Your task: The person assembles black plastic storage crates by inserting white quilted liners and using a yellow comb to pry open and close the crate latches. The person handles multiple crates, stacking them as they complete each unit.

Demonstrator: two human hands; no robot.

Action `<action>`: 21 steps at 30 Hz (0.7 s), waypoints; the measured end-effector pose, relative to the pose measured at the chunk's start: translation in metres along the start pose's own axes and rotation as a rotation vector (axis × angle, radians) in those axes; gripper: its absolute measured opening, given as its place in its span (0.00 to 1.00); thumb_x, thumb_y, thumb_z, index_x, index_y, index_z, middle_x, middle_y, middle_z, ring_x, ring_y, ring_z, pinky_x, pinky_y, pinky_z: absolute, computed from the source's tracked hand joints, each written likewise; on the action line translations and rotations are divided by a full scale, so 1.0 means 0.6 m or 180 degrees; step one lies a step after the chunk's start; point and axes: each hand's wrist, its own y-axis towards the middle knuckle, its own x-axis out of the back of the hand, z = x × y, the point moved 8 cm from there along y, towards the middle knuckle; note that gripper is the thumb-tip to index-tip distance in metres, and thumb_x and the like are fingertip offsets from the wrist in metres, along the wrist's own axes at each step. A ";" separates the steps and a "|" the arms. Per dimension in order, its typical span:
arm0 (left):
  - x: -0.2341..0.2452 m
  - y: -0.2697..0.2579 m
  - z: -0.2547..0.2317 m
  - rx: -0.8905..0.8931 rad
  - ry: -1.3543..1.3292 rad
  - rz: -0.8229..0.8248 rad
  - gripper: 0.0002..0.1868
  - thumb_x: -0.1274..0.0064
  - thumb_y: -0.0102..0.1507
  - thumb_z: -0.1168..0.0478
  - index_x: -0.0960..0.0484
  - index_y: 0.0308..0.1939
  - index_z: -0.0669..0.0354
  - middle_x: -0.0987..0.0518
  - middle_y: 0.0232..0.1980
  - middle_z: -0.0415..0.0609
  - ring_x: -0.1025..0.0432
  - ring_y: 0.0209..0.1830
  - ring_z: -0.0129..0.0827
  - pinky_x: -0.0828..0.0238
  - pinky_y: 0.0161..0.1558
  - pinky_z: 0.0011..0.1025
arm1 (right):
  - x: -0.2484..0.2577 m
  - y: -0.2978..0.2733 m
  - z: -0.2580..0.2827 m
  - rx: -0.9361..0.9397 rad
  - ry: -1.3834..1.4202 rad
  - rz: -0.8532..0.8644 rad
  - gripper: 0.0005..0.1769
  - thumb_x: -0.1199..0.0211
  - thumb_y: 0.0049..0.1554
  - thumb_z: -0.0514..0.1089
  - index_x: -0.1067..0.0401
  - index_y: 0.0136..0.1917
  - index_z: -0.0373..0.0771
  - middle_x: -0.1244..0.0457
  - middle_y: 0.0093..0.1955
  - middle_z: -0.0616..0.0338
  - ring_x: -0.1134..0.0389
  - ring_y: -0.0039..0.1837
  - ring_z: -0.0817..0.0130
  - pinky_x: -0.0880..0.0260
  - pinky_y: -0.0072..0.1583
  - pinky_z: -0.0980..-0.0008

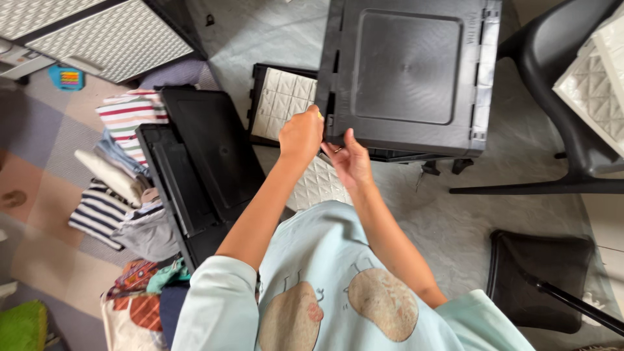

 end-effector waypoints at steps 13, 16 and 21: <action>0.066 -0.025 -0.012 0.0340 -0.1068 0.0506 0.14 0.55 0.70 0.52 0.24 0.46 0.58 0.18 0.27 0.50 0.21 0.19 0.38 0.25 0.32 0.37 | 0.015 -0.013 -0.003 -0.0145 0.0150 -0.0392 0.16 0.39 0.60 0.47 0.29 0.57 0.35 0.33 0.61 0.52 0.34 0.67 0.59 0.44 0.77 0.51; 0.076 -0.034 0.005 0.0421 -0.1178 0.0493 0.14 0.54 0.69 0.51 0.25 0.49 0.57 0.19 0.26 0.50 0.21 0.18 0.38 0.25 0.32 0.37 | 0.020 -0.032 0.019 -0.0051 0.0251 -0.0454 0.17 0.38 0.63 0.47 0.32 0.59 0.34 0.35 0.60 0.46 0.37 0.67 0.51 0.43 0.77 0.46; 0.079 -0.027 0.022 0.0167 -0.0962 0.0253 0.13 0.54 0.72 0.51 0.24 0.48 0.56 0.17 0.24 0.50 0.22 0.27 0.39 0.30 0.35 0.39 | 0.020 -0.072 0.048 -0.0215 -0.0250 -0.0760 0.23 0.41 0.61 0.49 0.35 0.64 0.33 0.37 0.68 0.42 0.38 0.73 0.49 0.41 0.75 0.51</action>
